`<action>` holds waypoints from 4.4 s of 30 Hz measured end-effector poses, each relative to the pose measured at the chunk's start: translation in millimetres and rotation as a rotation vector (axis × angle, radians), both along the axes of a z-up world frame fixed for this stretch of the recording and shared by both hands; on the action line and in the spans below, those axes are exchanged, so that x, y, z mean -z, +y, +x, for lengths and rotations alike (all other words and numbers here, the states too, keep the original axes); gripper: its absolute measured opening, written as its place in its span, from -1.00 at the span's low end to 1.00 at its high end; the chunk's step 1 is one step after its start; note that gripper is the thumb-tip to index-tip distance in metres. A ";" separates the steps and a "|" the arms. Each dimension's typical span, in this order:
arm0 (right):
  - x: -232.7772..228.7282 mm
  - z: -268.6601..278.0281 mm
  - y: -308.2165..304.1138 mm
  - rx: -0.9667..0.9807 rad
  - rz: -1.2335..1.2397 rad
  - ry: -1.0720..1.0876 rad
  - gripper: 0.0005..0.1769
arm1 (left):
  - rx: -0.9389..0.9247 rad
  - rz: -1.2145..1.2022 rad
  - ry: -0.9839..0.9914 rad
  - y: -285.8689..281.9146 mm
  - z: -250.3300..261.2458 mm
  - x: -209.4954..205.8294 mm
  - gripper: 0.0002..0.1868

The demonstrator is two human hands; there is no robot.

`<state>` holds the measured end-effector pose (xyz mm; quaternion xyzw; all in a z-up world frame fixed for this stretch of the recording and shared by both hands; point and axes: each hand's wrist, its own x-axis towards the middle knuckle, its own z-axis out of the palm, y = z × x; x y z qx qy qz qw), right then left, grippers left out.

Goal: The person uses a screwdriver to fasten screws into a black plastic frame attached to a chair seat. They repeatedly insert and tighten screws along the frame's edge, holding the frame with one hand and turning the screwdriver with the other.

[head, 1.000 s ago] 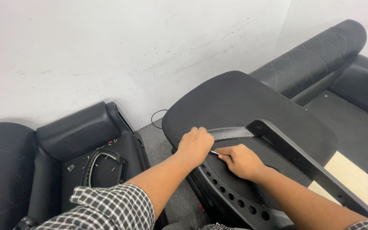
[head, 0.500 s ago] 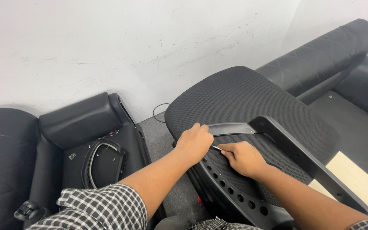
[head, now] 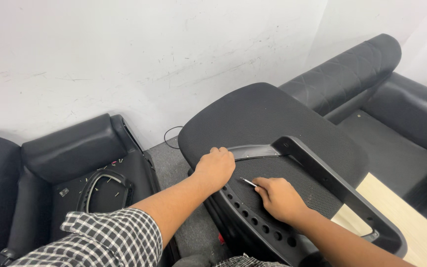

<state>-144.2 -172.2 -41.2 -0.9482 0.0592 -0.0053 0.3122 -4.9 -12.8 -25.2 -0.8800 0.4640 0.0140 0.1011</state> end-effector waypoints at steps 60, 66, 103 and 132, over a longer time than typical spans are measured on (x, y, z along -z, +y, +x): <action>1.5 -3.8 -12.1 0.219 0.130 0.252 -0.69 | -0.825 -1.346 1.294 -3.3 -37.5 -6.7 -0.77; 1.1 -4.7 -14.6 0.216 0.190 0.257 -0.68 | -0.782 -1.312 1.320 -4.2 -31.2 -1.4 -0.68; -41.8 -21.6 -22.8 0.256 0.121 0.097 -0.54 | -0.827 -1.347 1.439 4.5 -20.6 -9.3 -0.74; -49.6 -18.9 -25.9 0.122 0.101 -0.038 -0.56 | -0.805 -1.441 1.465 18.4 -24.0 -1.1 -0.73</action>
